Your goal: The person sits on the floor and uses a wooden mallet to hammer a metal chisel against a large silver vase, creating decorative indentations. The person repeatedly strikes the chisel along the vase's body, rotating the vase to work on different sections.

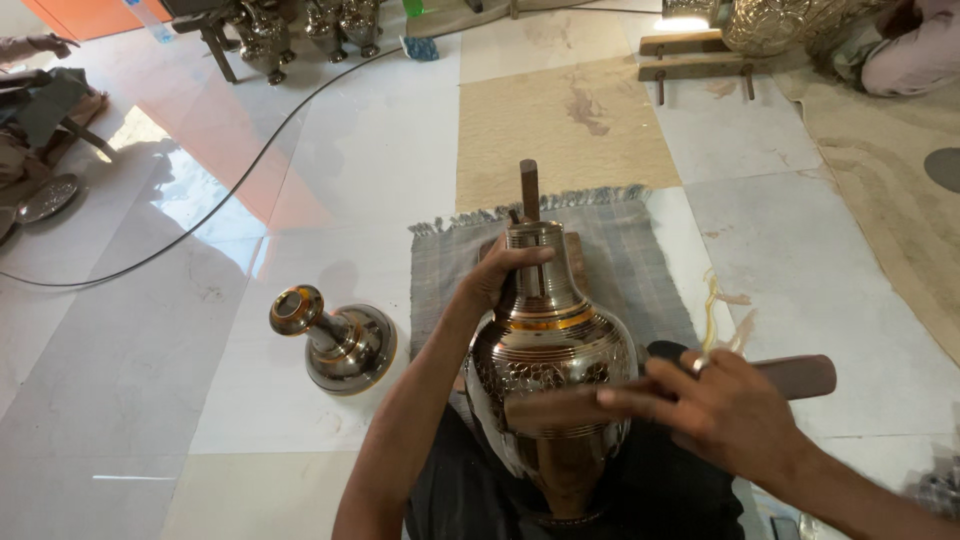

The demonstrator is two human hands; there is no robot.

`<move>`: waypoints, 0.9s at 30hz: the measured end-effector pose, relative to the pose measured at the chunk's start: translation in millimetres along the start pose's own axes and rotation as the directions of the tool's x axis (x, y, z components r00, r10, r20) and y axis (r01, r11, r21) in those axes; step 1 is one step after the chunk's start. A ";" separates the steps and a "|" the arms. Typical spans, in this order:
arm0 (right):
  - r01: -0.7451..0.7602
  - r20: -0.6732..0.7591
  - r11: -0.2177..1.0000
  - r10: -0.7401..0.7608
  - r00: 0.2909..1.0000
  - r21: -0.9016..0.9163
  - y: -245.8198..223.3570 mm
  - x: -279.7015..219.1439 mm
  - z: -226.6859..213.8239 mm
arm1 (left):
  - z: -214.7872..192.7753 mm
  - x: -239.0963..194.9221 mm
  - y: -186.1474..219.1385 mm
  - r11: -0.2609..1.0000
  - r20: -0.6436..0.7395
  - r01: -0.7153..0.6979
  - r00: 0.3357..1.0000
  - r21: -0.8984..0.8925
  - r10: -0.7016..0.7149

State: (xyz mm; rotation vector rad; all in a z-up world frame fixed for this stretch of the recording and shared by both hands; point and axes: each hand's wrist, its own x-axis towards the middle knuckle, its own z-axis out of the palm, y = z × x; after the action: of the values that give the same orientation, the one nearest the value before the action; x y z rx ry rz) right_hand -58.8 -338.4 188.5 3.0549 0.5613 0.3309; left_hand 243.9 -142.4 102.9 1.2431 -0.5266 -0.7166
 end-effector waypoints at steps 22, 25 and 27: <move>0.330 -0.044 0.918 -0.347 0.937 -0.222 -18.5 21.8 -6.0 | 1.2 -5.3 26.4 0.993 -0.097 0.105 0.990 0.053 -0.099; 0.033 0.234 0.992 -0.003 0.972 -0.125 -31.2 37.5 -20.9 | 2.9 0.2 16.6 0.994 -0.093 0.085 0.992 0.062 -0.079; 0.048 0.102 0.969 -0.024 0.994 -0.241 -41.2 27.1 -22.0 | 9.8 -5.0 12.6 0.996 -0.122 0.042 0.992 0.077 -0.032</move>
State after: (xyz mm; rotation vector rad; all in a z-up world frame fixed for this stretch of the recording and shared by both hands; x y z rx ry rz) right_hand -53.1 -290.7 213.2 2.8034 0.5277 0.2272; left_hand 236.1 -143.2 117.7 1.3643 -0.4371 -0.6521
